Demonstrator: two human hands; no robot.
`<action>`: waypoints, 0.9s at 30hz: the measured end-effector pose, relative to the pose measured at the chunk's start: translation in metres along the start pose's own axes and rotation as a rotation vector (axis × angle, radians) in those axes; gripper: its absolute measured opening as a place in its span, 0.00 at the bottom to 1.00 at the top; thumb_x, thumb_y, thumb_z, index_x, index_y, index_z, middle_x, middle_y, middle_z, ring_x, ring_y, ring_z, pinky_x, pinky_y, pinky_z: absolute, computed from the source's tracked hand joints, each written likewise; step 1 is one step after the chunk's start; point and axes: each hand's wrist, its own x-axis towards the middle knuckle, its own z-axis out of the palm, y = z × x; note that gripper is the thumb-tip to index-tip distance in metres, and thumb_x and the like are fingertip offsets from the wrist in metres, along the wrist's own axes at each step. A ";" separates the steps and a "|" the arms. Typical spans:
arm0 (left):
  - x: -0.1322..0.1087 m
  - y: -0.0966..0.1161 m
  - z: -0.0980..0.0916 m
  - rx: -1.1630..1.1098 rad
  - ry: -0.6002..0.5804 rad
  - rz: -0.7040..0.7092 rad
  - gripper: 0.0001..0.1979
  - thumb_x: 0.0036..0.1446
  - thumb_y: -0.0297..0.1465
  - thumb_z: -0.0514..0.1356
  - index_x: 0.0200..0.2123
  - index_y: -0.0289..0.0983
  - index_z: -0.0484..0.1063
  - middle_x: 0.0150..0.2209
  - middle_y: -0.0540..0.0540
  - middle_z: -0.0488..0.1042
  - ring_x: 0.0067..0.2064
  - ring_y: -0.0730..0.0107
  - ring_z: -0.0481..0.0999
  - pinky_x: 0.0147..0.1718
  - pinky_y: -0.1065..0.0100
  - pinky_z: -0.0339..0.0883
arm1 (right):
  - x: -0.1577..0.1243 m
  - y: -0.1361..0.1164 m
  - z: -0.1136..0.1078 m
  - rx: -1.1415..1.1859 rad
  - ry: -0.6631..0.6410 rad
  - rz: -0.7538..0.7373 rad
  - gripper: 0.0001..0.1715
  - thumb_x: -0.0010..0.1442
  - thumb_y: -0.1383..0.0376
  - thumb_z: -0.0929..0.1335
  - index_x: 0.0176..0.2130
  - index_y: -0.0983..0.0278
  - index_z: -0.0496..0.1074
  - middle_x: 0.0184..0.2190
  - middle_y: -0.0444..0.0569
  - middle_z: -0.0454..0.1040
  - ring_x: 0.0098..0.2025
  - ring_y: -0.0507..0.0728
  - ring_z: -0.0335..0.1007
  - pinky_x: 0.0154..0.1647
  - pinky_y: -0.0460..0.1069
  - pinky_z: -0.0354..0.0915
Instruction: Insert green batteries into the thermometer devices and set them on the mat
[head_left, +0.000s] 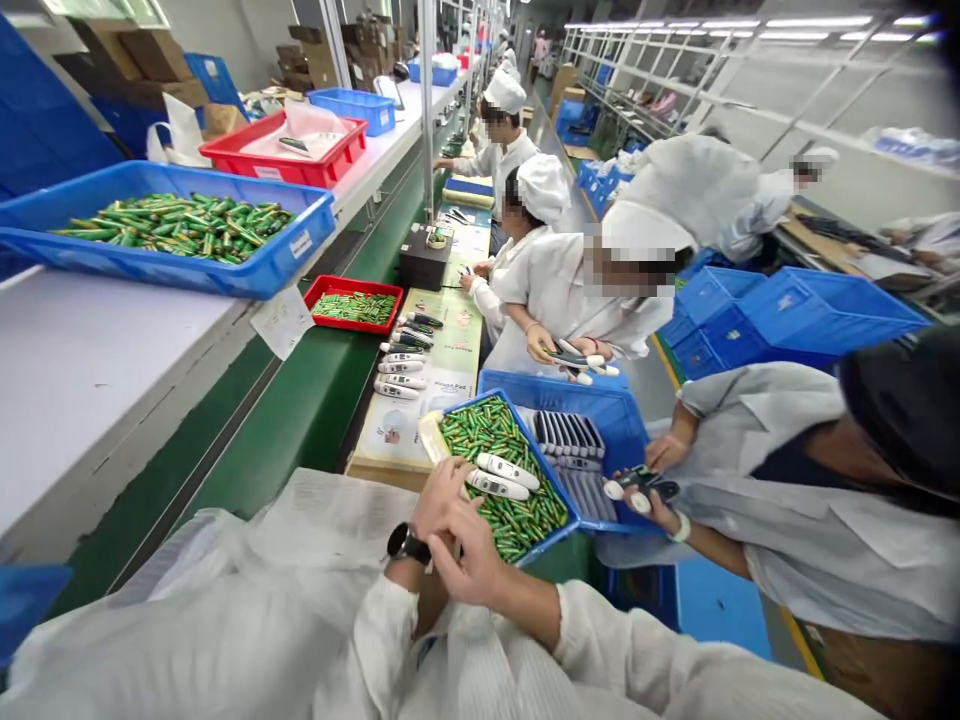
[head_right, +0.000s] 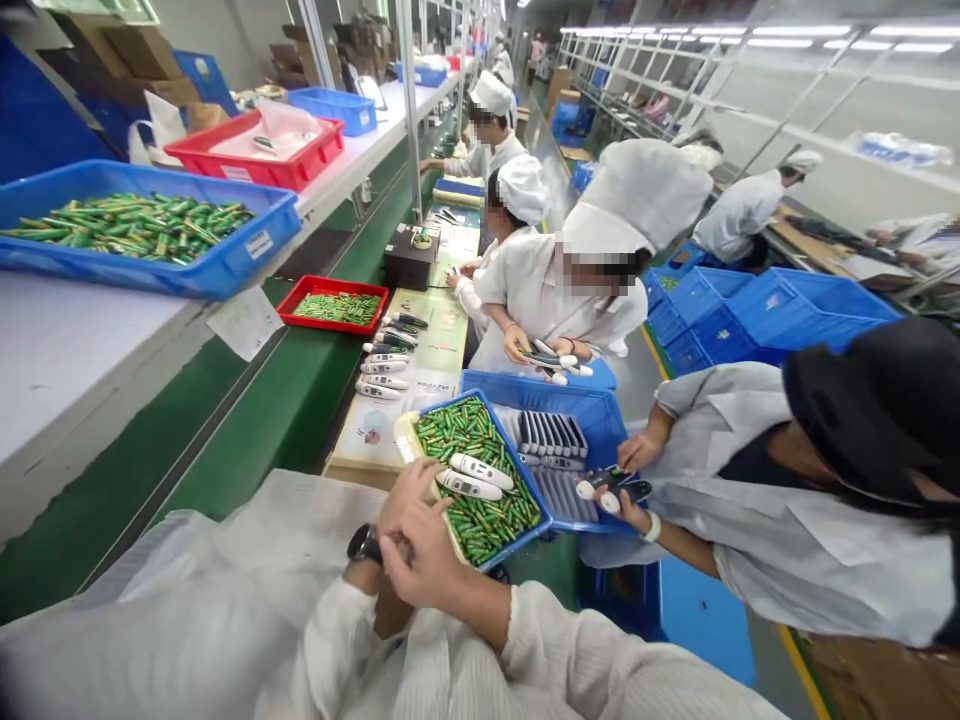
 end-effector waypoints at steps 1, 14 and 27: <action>0.007 0.006 0.005 0.057 -0.112 0.076 0.13 0.58 0.33 0.60 0.46 0.39 0.71 0.54 0.41 0.71 0.58 0.58 0.69 0.59 0.56 0.62 | -0.015 0.009 -0.013 -0.046 -0.008 0.017 0.01 0.61 0.66 0.64 0.34 0.61 0.65 0.32 0.46 0.68 0.36 0.56 0.64 0.40 0.51 0.60; -0.020 0.018 0.011 0.383 0.115 0.001 0.13 0.57 0.29 0.57 0.46 0.38 0.71 0.55 0.37 0.68 0.59 0.52 0.67 0.59 0.50 0.62 | -0.017 0.132 -0.070 -0.799 -0.263 0.335 0.22 0.56 0.54 0.71 0.48 0.61 0.71 0.54 0.58 0.63 0.54 0.67 0.58 0.54 0.59 0.56; -0.097 0.001 0.068 -0.294 0.381 -0.462 0.23 0.60 0.43 0.58 0.54 0.37 0.68 0.55 0.37 0.71 0.58 0.56 0.71 0.58 0.56 0.66 | 0.084 0.143 -0.069 -0.715 -0.197 0.056 0.22 0.63 0.53 0.67 0.52 0.61 0.69 0.52 0.57 0.64 0.53 0.65 0.61 0.52 0.55 0.58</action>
